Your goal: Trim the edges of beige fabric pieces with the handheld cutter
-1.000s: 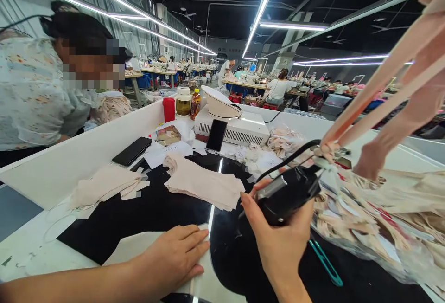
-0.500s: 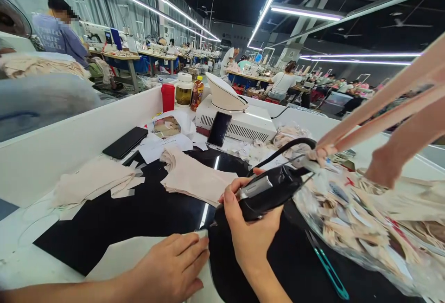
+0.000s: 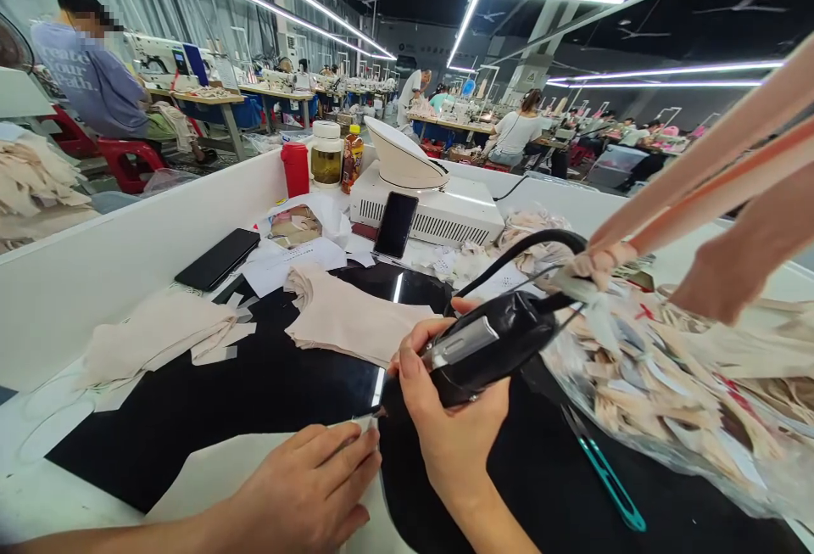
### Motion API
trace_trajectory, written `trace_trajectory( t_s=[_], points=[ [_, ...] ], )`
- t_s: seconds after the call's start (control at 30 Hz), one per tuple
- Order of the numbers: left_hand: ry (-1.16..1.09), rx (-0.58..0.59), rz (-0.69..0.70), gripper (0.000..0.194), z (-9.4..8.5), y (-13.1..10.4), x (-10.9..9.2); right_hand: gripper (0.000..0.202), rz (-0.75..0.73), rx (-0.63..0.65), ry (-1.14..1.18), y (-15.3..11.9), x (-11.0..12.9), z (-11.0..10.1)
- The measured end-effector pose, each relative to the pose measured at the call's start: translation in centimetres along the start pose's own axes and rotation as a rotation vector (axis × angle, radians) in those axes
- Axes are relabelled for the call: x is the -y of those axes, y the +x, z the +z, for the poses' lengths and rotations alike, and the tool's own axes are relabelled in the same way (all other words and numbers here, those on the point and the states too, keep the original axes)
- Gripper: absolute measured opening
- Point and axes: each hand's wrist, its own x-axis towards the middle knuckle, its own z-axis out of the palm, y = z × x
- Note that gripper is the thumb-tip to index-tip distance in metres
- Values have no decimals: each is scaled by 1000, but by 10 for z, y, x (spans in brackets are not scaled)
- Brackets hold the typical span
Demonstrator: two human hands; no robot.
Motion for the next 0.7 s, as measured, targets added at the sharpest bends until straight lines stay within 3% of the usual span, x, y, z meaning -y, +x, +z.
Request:
trace_trajectory(
  t_s=[0.13,0.23,0.53,0.7],
  points=[
    [3,15,-6,32,-7,2,1,47,-12,-13,-9,1,0,0],
    [21,-41,0,31,-8,3,2,47,-2,-31,-6,1,-1,0],
    [29,-221,-3,22,0,5,3,44,19,-31,-6,-1,-3,-2],
    [39,-216,4,24,1,5,4,46,8,-14,9,-2,-1,-2]
  ],
)
